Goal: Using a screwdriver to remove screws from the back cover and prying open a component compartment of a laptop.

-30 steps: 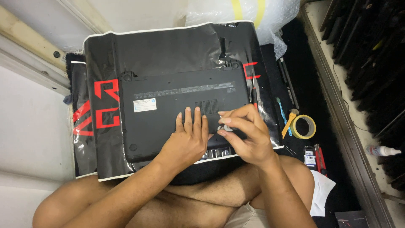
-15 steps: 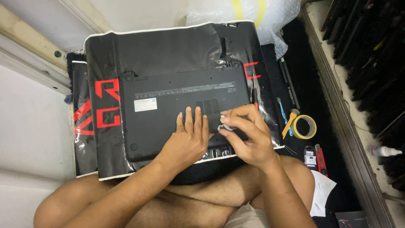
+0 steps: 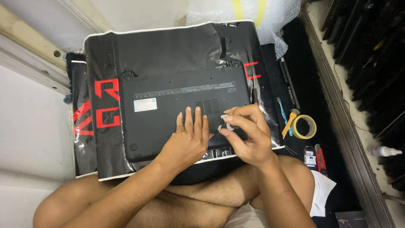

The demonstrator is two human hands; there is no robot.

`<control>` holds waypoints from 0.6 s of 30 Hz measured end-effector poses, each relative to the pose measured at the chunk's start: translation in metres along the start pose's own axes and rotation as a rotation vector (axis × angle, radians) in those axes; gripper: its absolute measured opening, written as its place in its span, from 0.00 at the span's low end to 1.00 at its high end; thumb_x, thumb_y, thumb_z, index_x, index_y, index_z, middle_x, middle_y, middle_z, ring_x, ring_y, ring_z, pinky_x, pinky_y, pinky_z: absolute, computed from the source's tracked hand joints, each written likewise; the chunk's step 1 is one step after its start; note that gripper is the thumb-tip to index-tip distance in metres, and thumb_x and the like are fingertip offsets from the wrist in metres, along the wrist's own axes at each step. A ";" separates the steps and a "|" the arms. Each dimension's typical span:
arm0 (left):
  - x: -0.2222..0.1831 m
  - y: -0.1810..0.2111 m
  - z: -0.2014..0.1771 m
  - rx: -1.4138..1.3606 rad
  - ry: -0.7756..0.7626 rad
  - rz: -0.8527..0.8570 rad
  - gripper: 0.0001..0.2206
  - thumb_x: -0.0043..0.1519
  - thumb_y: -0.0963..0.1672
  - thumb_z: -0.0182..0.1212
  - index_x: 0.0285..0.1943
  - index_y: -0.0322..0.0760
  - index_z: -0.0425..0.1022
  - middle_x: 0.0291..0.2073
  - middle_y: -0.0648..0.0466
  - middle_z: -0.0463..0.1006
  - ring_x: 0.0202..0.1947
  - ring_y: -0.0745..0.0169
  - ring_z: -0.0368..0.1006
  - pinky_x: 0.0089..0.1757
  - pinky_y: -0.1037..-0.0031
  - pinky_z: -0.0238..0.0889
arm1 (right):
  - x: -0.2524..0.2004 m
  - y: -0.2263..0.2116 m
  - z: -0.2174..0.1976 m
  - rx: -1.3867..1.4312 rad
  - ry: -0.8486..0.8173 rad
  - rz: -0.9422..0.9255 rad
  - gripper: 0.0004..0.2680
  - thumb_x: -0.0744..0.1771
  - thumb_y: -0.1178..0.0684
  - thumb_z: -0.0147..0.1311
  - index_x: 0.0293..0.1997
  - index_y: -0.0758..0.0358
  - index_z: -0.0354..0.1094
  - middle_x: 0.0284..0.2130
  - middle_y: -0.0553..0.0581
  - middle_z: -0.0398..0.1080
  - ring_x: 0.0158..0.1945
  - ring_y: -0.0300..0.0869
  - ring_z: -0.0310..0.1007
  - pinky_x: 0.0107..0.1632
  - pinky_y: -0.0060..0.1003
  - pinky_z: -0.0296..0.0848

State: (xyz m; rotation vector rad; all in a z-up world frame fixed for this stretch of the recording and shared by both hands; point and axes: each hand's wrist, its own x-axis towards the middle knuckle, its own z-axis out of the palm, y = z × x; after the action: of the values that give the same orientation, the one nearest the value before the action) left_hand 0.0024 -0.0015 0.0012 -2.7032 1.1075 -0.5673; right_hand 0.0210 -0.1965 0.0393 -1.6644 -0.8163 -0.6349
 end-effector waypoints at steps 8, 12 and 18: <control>-0.001 0.000 0.001 0.011 0.026 -0.005 0.20 0.70 0.45 0.47 0.58 0.16 0.72 0.51 0.17 0.73 0.52 0.21 0.74 0.46 0.40 0.69 | 0.002 -0.002 -0.002 0.052 -0.069 0.021 0.12 0.65 0.65 0.56 0.53 0.78 0.68 0.39 0.73 0.73 0.45 0.66 0.77 0.50 0.62 0.76; 0.002 -0.003 -0.006 -0.004 0.017 0.005 0.20 0.70 0.45 0.47 0.57 0.16 0.72 0.50 0.17 0.73 0.51 0.22 0.74 0.45 0.40 0.69 | 0.006 -0.002 0.000 0.048 -0.027 -0.006 0.10 0.64 0.67 0.60 0.49 0.76 0.71 0.35 0.71 0.70 0.40 0.61 0.76 0.50 0.64 0.78; 0.000 0.001 0.003 0.020 0.073 -0.010 0.20 0.70 0.45 0.47 0.57 0.16 0.72 0.50 0.16 0.73 0.51 0.20 0.74 0.46 0.39 0.69 | 0.007 -0.003 0.000 0.156 -0.091 0.013 0.10 0.69 0.64 0.45 0.56 0.80 0.63 0.40 0.72 0.72 0.48 0.66 0.76 0.57 0.70 0.71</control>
State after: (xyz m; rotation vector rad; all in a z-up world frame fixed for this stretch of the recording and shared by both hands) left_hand 0.0031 -0.0019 -0.0019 -2.6927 1.1003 -0.6793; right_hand 0.0228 -0.1950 0.0463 -1.5639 -0.8973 -0.4769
